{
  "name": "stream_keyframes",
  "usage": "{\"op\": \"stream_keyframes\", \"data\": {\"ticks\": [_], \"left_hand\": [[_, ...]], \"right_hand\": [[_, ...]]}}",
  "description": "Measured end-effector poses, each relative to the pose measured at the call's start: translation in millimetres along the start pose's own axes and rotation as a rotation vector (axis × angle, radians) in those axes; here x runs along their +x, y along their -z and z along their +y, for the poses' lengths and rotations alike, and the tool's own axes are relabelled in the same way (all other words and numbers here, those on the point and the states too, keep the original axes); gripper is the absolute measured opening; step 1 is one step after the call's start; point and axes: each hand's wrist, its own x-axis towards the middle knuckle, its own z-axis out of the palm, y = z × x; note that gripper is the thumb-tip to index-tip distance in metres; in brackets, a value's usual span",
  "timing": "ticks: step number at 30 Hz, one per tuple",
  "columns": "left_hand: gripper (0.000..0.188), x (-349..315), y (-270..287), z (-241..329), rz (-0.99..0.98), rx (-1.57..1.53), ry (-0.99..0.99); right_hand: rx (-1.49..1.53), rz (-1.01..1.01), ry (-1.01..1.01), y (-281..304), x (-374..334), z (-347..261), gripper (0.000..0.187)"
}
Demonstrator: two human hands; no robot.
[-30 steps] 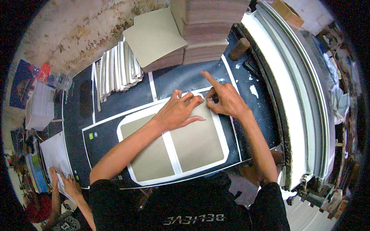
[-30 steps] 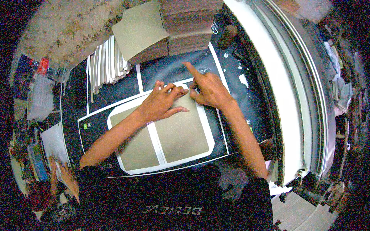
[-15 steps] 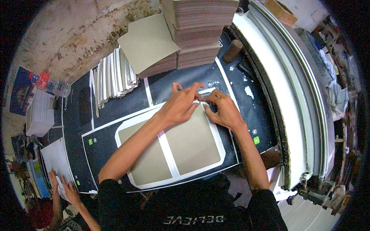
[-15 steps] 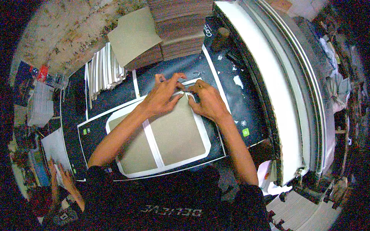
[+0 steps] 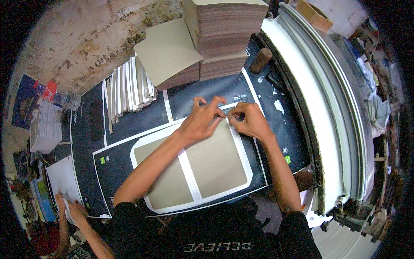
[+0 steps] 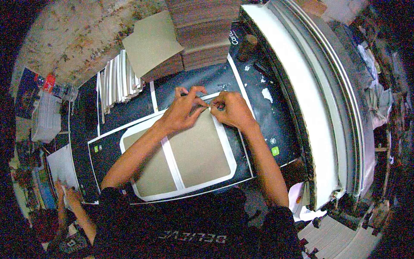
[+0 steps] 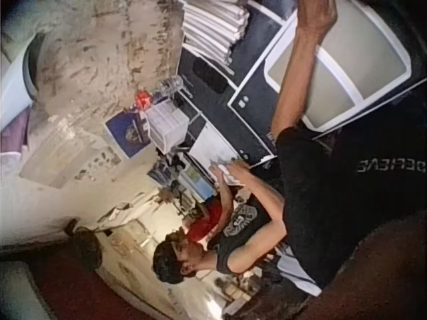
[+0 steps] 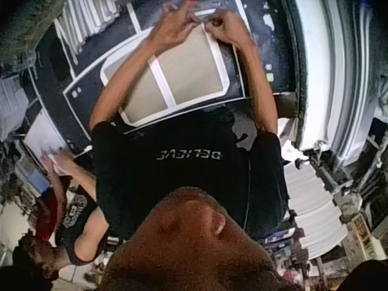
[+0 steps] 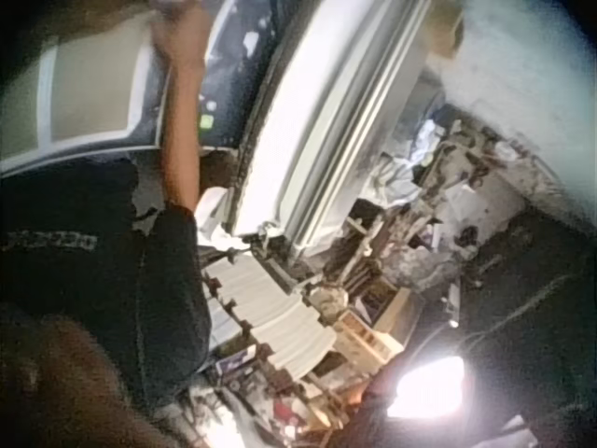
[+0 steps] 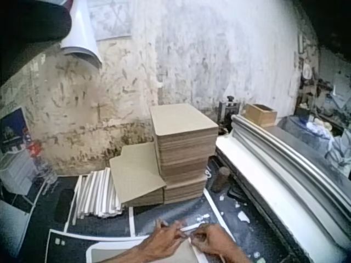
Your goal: The person is manually applying glue and folding cardboard components to assemble packaging folders.
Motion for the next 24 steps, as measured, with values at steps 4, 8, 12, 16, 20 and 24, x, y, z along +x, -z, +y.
{"op": "stream_keyframes", "data": {"ticks": [4,8,12,16,20,24], "left_hand": [[0.048,-2.5,0.7,-2.5,0.056,0.234,-0.162],[0.052,-13.8,7.8,-10.4,-0.127,0.482,-0.28],[0.053,-23.6,5.0,-17.2,-0.077,0.562,-0.377],[0.054,-25.7,1.6,-16.9,-0.025,0.656,-0.402],[0.055,-25.2,6.5,-14.1,0.002,0.585,-0.342],[0.066,-3.2,17.9,5.9,0.122,0.224,-0.207]], "right_hand": [[-0.027,-0.082,-0.056,6.3,9.7,-5.2,0.024],[-0.061,-0.084,-0.087,5.3,15.0,-5.8,0.025],[-0.087,-0.165,-0.111,7.7,22.6,-2.7,0.025],[-0.09,-0.155,-0.128,10.7,21.9,-5.2,0.025],[0.002,0.023,-0.23,15.8,6.4,-22.1,0.026],[0.02,-0.032,-0.324,17.1,-10.2,-22.1,0.025]]}}
